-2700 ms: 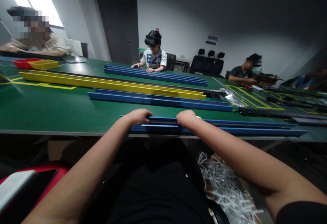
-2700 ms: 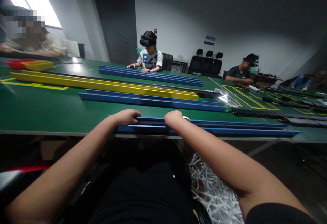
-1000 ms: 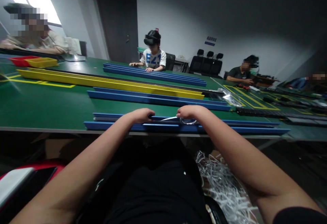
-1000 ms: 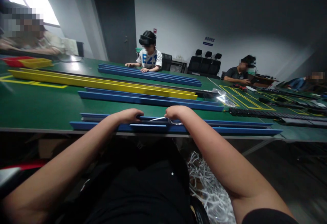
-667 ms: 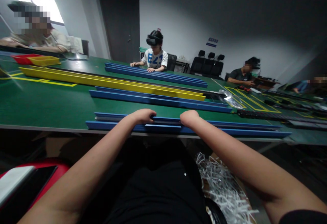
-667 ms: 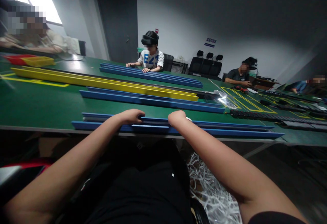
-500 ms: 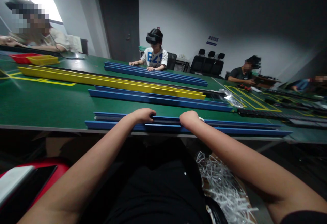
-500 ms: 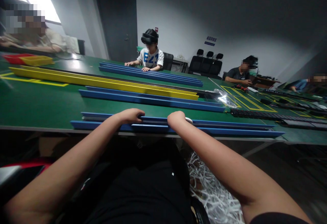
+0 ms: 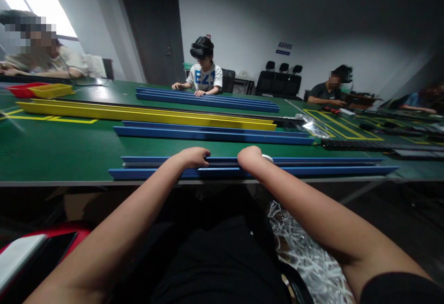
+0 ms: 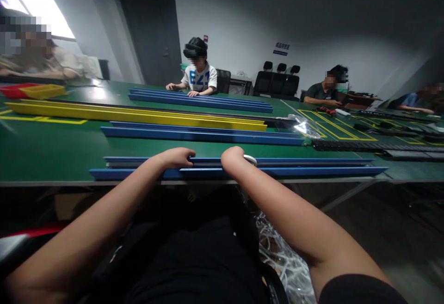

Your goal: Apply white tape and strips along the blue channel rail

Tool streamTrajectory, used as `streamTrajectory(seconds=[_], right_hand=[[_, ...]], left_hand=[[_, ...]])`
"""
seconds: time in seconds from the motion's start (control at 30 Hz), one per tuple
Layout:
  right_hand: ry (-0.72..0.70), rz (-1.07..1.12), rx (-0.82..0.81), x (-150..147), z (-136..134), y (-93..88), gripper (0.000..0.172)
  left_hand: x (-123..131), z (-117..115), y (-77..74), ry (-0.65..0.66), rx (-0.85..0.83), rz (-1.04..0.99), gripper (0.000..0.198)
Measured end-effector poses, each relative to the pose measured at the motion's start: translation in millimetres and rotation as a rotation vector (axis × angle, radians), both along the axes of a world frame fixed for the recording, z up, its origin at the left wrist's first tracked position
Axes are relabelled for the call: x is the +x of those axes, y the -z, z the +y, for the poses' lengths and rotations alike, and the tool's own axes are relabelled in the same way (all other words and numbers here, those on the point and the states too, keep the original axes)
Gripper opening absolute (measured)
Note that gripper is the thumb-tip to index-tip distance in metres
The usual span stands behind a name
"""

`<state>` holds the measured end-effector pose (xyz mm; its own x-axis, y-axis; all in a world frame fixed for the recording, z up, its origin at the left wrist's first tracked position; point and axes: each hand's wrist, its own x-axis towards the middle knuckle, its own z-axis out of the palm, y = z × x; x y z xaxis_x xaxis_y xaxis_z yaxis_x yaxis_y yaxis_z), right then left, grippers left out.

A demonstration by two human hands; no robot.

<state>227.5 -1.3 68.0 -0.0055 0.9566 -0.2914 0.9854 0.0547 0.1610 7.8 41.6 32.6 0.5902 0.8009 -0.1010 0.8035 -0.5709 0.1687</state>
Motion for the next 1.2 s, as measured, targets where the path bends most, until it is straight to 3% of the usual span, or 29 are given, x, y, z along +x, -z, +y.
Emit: streamTrajectory(seconds=[0.1, 0.3, 0.43, 0.83, 0.97, 1.03, 1.2], right_hand=[[0.028, -0.066, -0.003, 1, 1, 1.9, 0.03], [0.05, -0.084, 0.013, 0, -3, 1.4, 0.034], [0.05, -0.088, 0.019, 0, -5, 0.1, 0.034], [-0.086, -0.074, 0.05, 13, -19, -14.2, 0.034], [-0.24, 0.031, 0.041, 13, -21, -21.1, 0.048], [-0.303, 0.15, 0.041, 9, -21, -25.6, 0.047], [-0.26, 0.551, 0.046, 0, -22, -37.3, 0.041]], left_hand=[[23, 1, 1.4, 0.038, 0.03, 0.016, 0.028], [94, -4, -1.3, 0.155, 0.025, -0.008, 0.032], [113, -6, -1.0, 0.205, 0.0, -0.062, 0.035], [89, -11, 1.5, 0.224, 0.076, -0.097, 0.032], [49, -7, 4.3, 0.242, 0.088, -0.08, 0.029], [24, -6, 4.0, 0.22, 0.057, -0.063, 0.028], [-25, -7, -0.7, 0.18, -0.019, -0.073, 0.023]])
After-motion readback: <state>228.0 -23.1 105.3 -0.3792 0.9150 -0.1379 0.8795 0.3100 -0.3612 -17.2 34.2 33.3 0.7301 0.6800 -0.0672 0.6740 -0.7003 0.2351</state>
